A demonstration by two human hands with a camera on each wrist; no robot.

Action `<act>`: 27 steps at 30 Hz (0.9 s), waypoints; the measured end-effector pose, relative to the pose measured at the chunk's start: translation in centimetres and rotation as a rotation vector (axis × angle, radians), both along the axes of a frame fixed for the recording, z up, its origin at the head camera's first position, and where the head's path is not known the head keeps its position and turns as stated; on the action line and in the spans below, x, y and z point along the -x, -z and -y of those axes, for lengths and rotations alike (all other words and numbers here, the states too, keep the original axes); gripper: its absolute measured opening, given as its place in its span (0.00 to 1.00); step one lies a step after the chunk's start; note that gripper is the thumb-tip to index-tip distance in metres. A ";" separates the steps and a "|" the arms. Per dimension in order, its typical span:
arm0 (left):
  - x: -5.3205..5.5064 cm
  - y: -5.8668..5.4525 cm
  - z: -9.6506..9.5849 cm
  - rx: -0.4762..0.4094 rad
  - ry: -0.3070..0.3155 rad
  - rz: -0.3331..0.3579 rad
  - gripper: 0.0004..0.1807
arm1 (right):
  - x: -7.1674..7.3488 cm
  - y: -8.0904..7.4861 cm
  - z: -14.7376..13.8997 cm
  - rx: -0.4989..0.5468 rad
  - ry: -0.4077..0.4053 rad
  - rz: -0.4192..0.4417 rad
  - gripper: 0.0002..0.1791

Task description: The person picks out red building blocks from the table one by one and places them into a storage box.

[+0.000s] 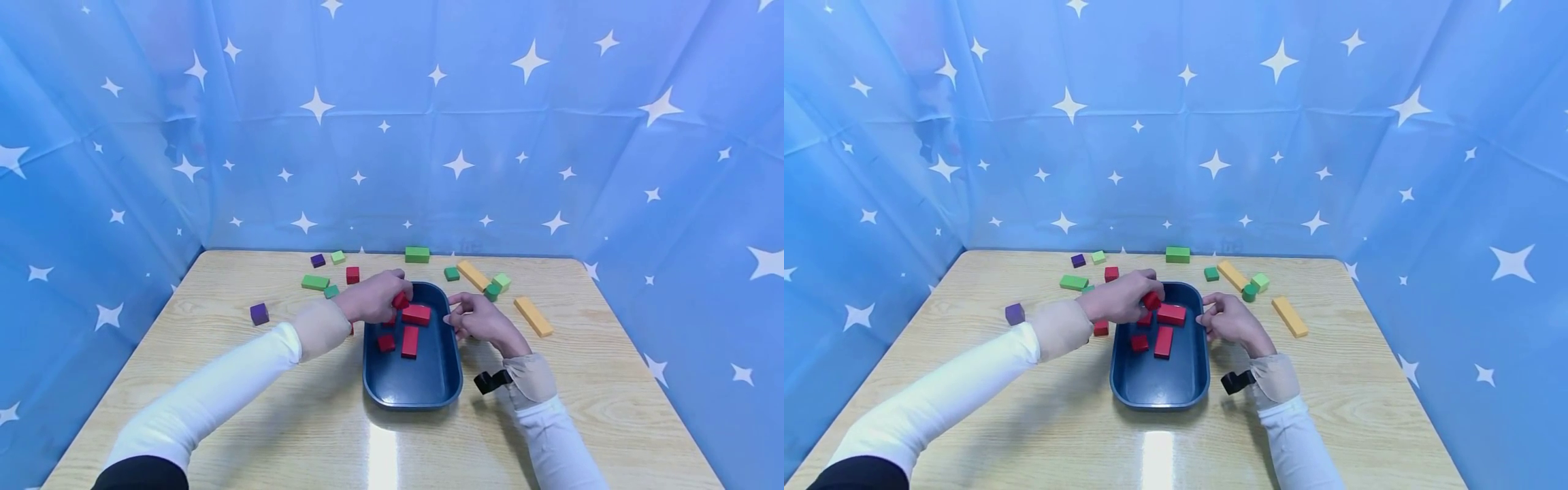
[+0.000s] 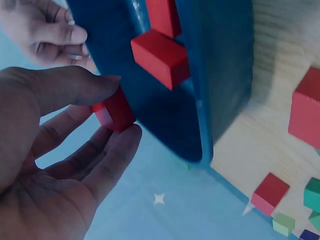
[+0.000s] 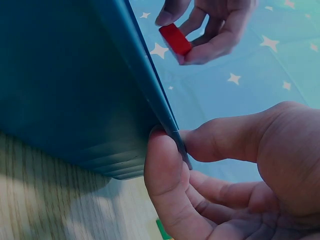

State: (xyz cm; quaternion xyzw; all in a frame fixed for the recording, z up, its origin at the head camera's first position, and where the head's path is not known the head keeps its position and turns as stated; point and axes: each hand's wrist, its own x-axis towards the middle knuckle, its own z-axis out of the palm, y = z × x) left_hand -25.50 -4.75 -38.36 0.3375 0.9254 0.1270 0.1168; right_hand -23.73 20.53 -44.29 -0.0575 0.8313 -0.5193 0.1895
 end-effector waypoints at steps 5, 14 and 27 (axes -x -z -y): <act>-0.5 0.7 -1.4 0.054 0.080 -0.026 0.20 | 0.1 0.2 -0.2 0.002 0.000 -0.006 0.24; -1.4 2.1 -3.7 0.121 0.195 -0.007 0.19 | 0.1 0.3 -0.3 0.000 0.008 0.002 0.24; -1.7 3.8 -5.5 0.170 0.289 0.016 0.17 | 0.1 0.0 -0.2 0.007 -0.013 -0.004 0.27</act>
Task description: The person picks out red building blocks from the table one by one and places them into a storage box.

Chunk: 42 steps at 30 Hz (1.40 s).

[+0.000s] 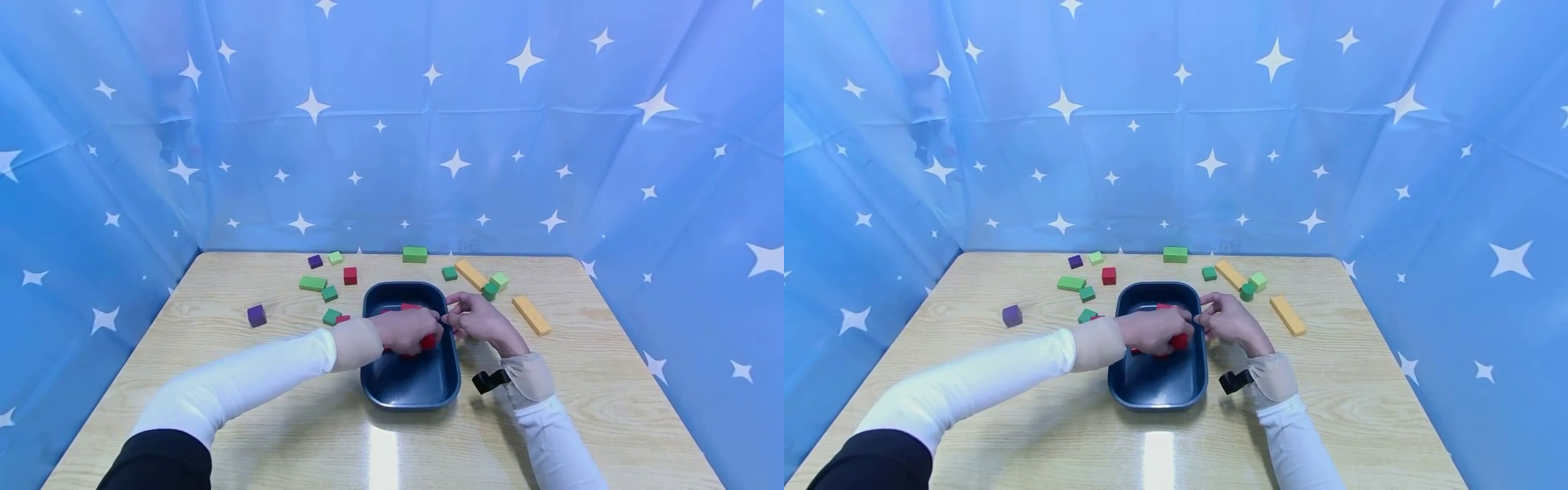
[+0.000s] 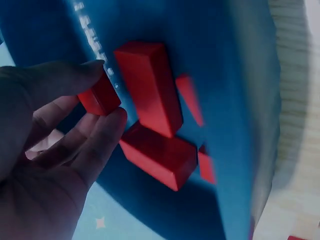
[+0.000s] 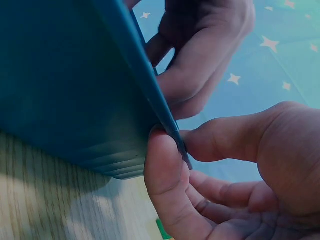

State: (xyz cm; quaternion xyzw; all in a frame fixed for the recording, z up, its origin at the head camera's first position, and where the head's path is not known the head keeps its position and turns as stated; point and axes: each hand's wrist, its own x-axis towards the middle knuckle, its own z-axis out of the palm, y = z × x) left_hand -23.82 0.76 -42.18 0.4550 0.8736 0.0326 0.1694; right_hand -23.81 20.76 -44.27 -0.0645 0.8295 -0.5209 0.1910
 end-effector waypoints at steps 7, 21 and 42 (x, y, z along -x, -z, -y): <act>0.0 0.3 -0.1 0.016 0.017 0.020 0.16 | -0.1 -0.2 0.1 -0.006 -0.002 -0.002 0.27; -0.4 1.2 -0.7 0.082 0.093 -0.008 0.16 | 0.0 0.2 0.0 0.000 0.003 -0.001 0.24; -0.3 -0.9 1.3 0.030 -0.015 -0.007 0.35 | -0.2 0.0 0.1 0.011 -0.005 0.000 0.26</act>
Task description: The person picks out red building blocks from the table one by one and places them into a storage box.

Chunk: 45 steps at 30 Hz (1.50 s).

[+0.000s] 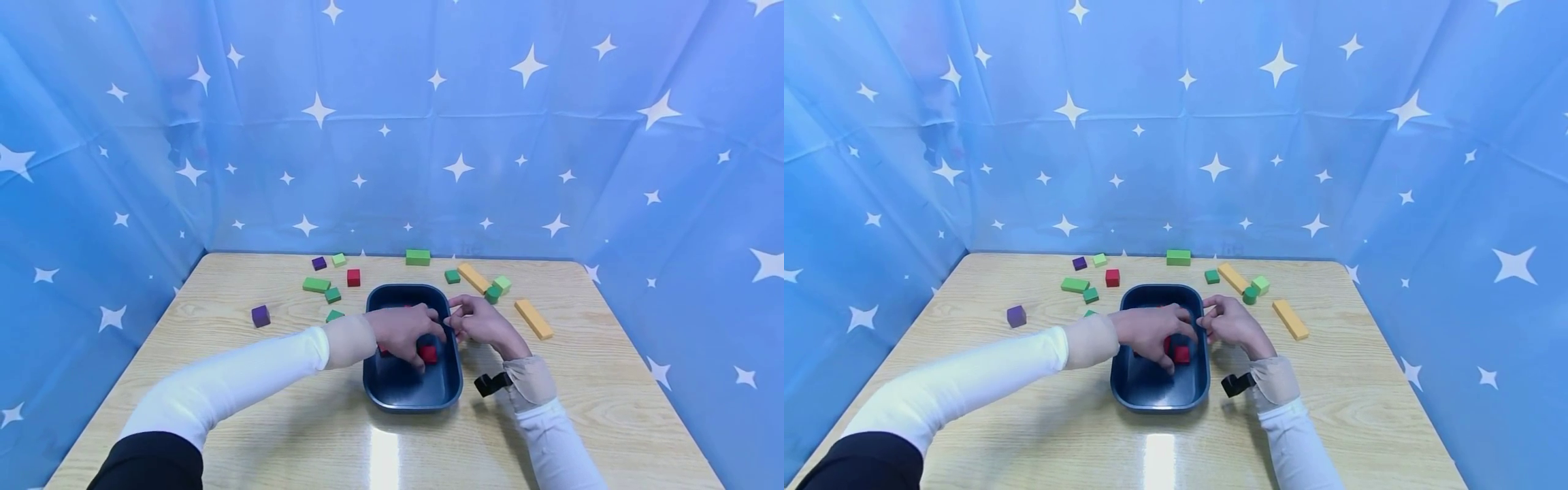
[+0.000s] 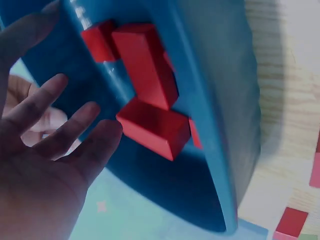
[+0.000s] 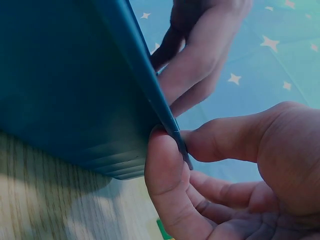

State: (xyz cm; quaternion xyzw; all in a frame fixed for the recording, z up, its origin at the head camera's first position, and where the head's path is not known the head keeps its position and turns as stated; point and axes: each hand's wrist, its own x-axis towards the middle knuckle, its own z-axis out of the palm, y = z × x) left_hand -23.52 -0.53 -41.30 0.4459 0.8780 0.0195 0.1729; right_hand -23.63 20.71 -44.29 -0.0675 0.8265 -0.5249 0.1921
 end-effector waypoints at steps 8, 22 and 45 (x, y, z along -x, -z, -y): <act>0.3 -1.6 2.0 -0.075 -0.110 0.052 0.44 | -0.2 0.0 0.1 -0.001 0.011 0.002 0.27; 3.1 -3.9 6.4 -0.265 -0.318 -0.007 0.54 | 0.0 0.3 0.0 -0.012 0.031 -0.012 0.24; 9.5 -1.4 13.1 -0.344 -0.615 0.038 0.54 | -0.3 -0.1 0.3 -0.004 0.025 0.002 0.25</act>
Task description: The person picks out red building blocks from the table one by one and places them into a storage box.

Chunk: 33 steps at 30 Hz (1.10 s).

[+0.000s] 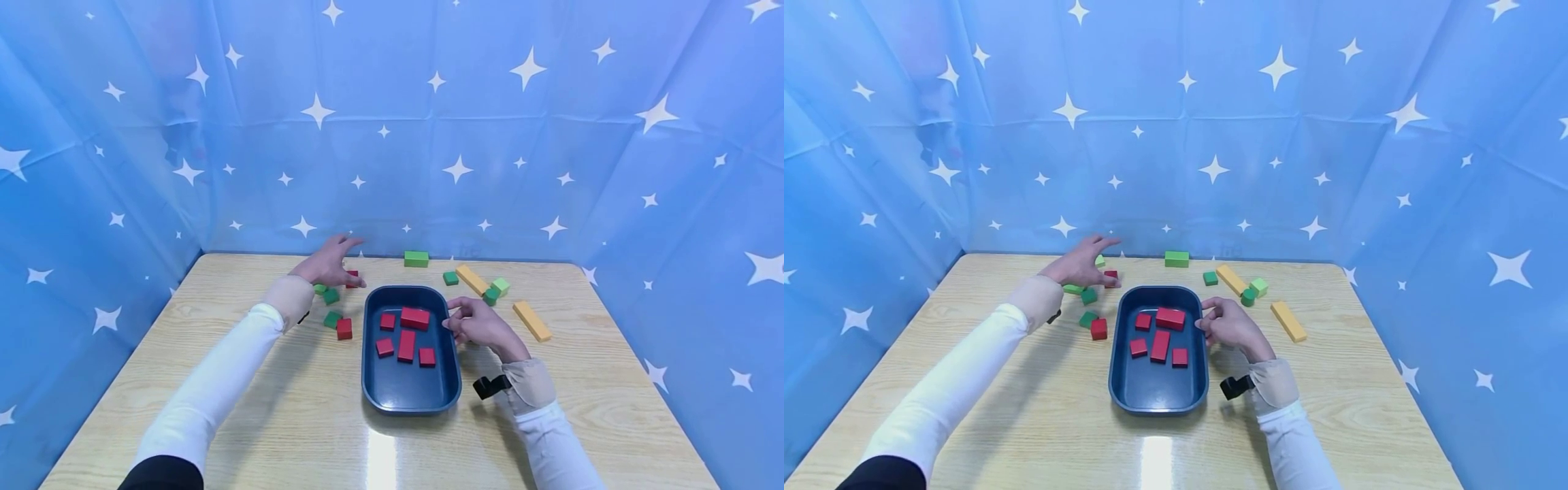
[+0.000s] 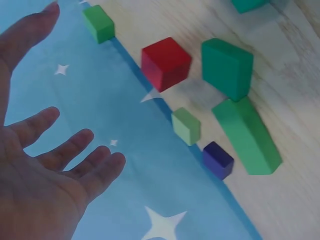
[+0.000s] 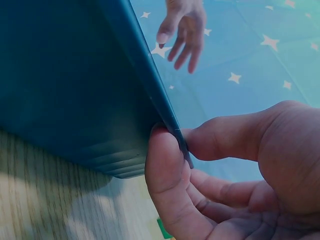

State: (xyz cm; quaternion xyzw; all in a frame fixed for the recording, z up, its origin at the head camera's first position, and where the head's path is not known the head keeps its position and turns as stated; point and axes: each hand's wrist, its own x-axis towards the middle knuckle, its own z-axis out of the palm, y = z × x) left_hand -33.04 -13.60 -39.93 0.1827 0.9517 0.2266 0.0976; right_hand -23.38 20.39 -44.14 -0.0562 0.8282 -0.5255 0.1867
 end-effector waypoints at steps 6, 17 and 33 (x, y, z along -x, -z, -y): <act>0.9 1.4 -0.2 0.049 0.002 0.012 0.55 | -0.1 -0.1 0.0 -0.002 0.005 -0.004 0.26; 1.9 3.5 -1.0 0.152 0.047 0.046 0.50 | -0.1 0.0 -0.1 0.003 0.011 -0.003 0.25; 3.0 5.7 -1.9 0.221 0.153 -0.051 0.15 | 0.1 0.3 -0.1 0.002 0.008 -0.007 0.25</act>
